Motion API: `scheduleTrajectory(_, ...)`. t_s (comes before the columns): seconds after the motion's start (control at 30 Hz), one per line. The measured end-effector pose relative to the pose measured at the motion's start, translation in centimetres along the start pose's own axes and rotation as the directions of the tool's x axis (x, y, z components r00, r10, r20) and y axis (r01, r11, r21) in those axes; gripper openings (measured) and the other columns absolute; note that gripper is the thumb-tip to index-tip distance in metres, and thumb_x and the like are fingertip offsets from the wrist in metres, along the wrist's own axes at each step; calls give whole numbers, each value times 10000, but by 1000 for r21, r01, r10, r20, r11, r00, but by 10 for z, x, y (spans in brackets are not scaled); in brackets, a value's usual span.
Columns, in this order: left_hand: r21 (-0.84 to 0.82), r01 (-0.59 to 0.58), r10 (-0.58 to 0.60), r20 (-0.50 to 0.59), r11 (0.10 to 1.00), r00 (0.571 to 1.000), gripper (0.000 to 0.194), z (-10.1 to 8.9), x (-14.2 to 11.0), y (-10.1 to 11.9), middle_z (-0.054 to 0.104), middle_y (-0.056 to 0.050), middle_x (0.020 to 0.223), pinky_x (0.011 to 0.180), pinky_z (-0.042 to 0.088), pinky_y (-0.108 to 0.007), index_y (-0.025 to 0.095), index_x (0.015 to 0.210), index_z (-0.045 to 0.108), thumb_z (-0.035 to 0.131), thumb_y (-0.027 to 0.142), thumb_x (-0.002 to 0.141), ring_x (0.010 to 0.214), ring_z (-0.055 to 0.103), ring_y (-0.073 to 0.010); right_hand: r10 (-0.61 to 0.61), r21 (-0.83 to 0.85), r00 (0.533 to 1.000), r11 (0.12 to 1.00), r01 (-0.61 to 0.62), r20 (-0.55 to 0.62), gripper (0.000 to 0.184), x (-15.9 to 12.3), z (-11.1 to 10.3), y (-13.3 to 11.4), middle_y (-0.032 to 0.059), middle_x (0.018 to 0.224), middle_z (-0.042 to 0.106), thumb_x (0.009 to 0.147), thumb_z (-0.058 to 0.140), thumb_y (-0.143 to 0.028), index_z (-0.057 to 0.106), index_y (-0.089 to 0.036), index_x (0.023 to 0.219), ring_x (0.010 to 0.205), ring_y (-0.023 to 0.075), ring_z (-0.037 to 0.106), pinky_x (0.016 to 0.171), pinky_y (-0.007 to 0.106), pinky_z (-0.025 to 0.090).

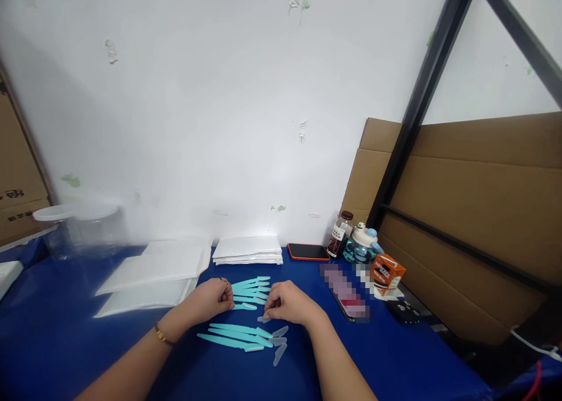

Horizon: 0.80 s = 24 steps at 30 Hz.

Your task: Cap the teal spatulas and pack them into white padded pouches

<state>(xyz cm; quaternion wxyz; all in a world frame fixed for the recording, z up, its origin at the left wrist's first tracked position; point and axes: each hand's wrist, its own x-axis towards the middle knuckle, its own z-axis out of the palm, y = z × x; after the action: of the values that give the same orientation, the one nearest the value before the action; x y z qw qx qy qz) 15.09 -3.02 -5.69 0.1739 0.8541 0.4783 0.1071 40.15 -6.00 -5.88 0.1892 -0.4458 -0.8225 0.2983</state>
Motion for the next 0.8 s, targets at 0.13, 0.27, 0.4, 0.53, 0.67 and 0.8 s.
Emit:
scheduleTrajectory(0.13, 2, 10, -10, 1, 1000, 1000, 140, -3, -2, 3, 638, -1, 747, 562, 341, -215, 207, 683, 641, 543, 306, 700, 665, 548, -127, 35, -8, 999, 999, -35, 11, 87, 2, 4, 1, 8, 787, 588, 677, 672, -237, 686, -170, 731, 611, 92, 538, 535, 171, 404)
scheduleTrajectory(0.27, 9, 13, -13, 17, 1000, 1000, 142, -3, -3, 4, 646, -5, 752, 565, 342, -216, 208, 685, 643, 546, 311, 698, 672, 555, -131, 71, -66, 997, 995, -73, -39, 65, 4, 6, 2, 13, 775, 615, 687, 588, -123, 642, -155, 704, 623, 99, 540, 548, 176, 397)
scheduleTrajectory(0.4, 6, 7, -7, 10, 1000, 1000, 153, -2, -2, 2, 647, -7, 743, 556, 336, -219, 208, 686, 643, 546, 325, 699, 657, 554, -133, 99, -44, 993, 994, -101, -59, 71, 4, 8, 5, -2, 705, 601, 687, 618, -168, 616, -158, 757, 604, 102, 527, 520, 174, 381)
scheduleTrajectory(0.53, -3, -2, 2, 5, 1000, 1000, 150, 1, -2, 0, 645, -7, 739, 555, 333, -219, 209, 681, 641, 545, 324, 694, 652, 550, -132, 165, -42, 984, 985, -168, -70, 113, 4, 9, 13, -13, 663, 587, 687, 648, -224, 608, -162, 773, 570, 96, 504, 499, 173, 365)
scheduleTrajectory(0.67, 0, -16, 16, -16, 1000, 1000, 154, 4, -1, -1, 642, -10, 749, 563, 338, -219, 209, 679, 646, 544, 323, 694, 660, 546, -131, 184, 7, 981, 983, -184, -55, 88, 6, 12, 17, -16, 651, 585, 679, 639, -191, 605, -158, 753, 568, 92, 503, 497, 167, 365)
scheduleTrajectory(0.8, -1, -23, 22, -7, 1000, 1000, 158, 5, 1, -1, 642, -13, 744, 569, 344, -218, 207, 683, 650, 543, 323, 695, 665, 548, -134, 169, 56, 982, 985, -165, -85, 96, 9, 16, 13, -23, 643, 578, 656, 626, -138, 597, -157, 746, 568, 87, 501, 499, 161, 371)
